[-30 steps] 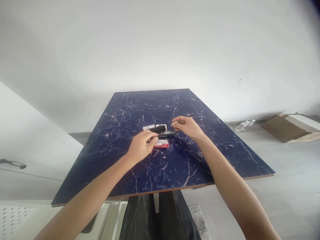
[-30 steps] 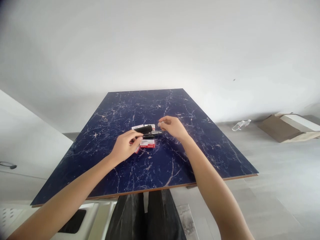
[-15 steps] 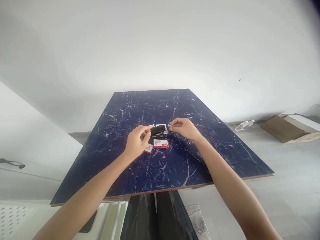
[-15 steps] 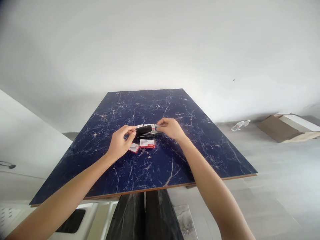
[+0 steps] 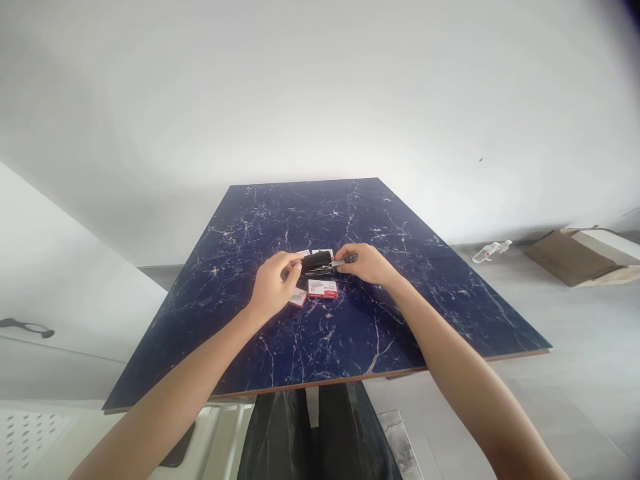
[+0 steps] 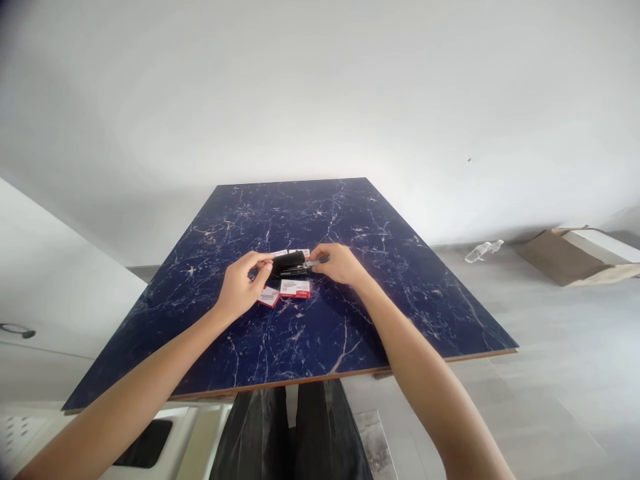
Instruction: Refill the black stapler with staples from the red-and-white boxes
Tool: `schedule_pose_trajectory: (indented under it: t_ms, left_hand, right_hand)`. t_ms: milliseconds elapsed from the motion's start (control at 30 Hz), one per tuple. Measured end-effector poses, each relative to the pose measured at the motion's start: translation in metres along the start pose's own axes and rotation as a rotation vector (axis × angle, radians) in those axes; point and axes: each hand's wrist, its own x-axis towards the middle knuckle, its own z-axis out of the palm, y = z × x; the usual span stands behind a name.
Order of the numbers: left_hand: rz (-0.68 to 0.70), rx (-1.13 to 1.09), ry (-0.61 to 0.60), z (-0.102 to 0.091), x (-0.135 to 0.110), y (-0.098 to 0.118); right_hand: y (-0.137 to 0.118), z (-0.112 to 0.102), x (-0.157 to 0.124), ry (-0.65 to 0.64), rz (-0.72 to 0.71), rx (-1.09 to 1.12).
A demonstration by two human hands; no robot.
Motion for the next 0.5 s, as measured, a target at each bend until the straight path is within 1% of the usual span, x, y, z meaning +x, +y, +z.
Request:
schedule_pose_trajectory:
  t_ms: [167, 333, 500]
  left_hand:
    - [-0.013, 0.003, -0.022, 0.0011, -0.0008, -0.0012]
    - [-0.012, 0.000, -0.012, 0.0005, -0.0005, -0.0001]
    - [-0.020, 0.011, -0.039, 0.0008, -0.0016, -0.0016]
  right_hand:
    - [0.0033, 0.0032, 0.0016, -0.006, -0.005, 0.008]
    - [0.0061, 0.0043, 0.0023, -0.027, -0.015, 0.012]
    - [0.0055, 0.0044, 0.0018, -0.038, -0.016, 0.021]
